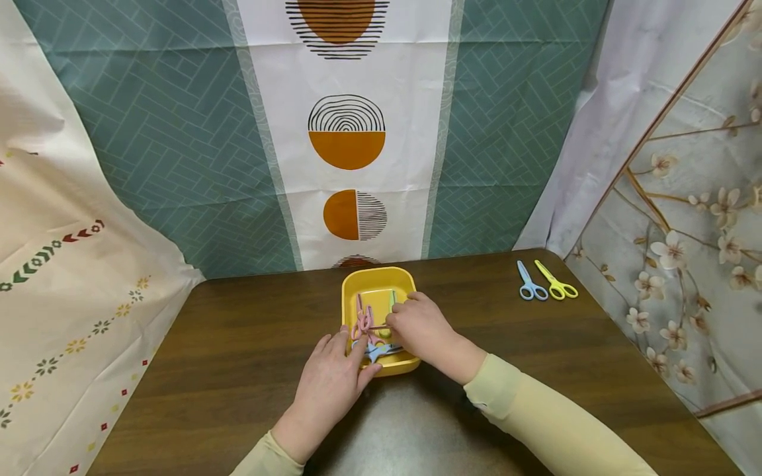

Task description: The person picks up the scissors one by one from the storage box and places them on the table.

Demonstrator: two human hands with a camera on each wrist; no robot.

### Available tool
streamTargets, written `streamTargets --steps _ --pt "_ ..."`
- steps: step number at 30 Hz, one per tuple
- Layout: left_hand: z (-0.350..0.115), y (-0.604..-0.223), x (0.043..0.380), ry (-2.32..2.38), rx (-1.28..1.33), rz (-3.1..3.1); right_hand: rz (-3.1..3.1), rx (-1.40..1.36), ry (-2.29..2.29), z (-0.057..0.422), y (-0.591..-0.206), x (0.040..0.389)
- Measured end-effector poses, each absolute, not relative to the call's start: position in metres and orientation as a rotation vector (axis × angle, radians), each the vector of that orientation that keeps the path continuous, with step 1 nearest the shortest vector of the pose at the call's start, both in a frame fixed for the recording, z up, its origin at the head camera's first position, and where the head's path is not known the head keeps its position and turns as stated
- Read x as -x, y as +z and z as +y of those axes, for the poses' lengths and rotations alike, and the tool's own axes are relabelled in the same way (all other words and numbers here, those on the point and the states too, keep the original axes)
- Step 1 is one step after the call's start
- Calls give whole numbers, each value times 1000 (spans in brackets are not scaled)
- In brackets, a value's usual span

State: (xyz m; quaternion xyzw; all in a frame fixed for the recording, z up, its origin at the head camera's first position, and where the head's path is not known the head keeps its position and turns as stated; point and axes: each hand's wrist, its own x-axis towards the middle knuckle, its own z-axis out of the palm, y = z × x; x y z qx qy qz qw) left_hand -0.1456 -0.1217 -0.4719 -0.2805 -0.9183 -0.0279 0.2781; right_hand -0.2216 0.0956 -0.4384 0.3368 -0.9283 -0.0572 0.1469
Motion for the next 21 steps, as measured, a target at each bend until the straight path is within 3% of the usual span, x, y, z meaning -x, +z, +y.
streamTargets --steps 21 --pt "-122 -472 145 -117 749 -2456 -2479 -917 118 134 -430 206"
